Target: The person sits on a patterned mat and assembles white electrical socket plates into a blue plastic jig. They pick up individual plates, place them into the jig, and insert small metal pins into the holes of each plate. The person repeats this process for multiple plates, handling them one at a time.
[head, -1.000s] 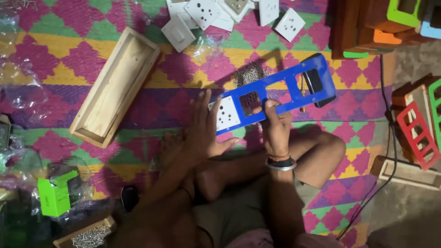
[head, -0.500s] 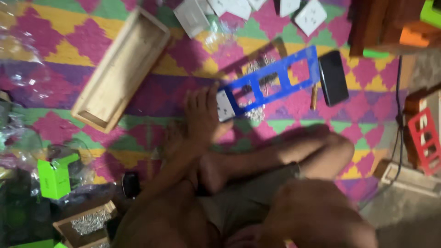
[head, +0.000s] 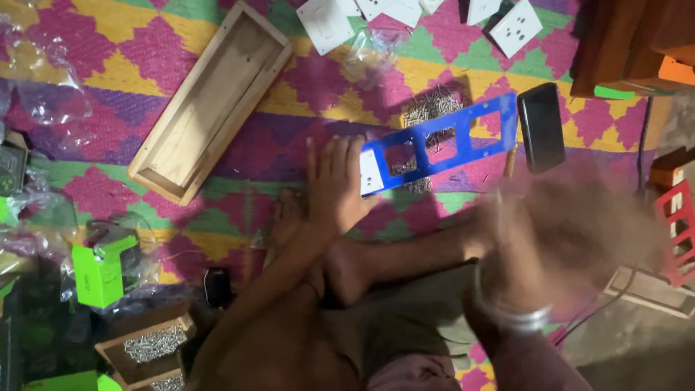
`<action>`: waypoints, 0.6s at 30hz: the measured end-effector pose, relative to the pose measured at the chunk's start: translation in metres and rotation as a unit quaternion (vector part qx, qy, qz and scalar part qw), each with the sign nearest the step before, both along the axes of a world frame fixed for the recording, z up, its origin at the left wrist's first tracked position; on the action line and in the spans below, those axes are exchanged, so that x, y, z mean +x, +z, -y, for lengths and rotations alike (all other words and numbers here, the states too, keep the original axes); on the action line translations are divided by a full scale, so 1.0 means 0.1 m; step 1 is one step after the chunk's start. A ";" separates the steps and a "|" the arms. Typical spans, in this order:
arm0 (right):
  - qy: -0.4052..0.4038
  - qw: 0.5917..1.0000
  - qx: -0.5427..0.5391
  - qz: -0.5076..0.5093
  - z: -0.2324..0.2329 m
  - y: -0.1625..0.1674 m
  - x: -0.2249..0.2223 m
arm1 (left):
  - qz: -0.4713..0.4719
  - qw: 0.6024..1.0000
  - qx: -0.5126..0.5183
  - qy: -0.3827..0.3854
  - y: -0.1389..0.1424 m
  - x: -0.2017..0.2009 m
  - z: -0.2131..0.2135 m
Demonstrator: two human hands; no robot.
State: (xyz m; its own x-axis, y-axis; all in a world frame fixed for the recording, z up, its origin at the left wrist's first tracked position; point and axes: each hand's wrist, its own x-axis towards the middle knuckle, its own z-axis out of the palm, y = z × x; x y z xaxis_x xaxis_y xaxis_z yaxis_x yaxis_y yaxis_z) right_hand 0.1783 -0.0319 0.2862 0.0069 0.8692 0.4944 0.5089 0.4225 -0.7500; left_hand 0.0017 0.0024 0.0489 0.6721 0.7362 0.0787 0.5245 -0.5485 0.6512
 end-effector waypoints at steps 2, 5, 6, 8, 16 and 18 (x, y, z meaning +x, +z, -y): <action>-0.117 0.984 -0.088 0.104 -0.51 -0.56 0.40 | -0.011 0.998 0.023 -0.050 -0.01 -0.01 0.00; -0.140 0.934 -0.255 0.209 -1.16 -1.38 0.82 | 0.016 0.992 0.069 -0.103 -0.04 -0.04 0.01; -0.156 0.937 -0.203 0.238 -1.25 -1.61 0.84 | 0.034 0.988 0.089 -0.121 -0.06 -0.04 0.00; -0.201 0.931 -0.159 0.261 -1.47 -1.88 0.78 | 0.006 0.990 0.066 -0.128 -0.11 -0.03 0.01; -0.333 0.908 -0.045 0.253 -1.82 -1.81 0.52 | -0.039 0.991 0.078 -0.103 -0.24 0.01 0.07; -0.409 0.863 0.003 0.296 -1.80 -1.78 0.74 | -0.012 0.992 0.095 -0.084 -0.24 0.00 0.06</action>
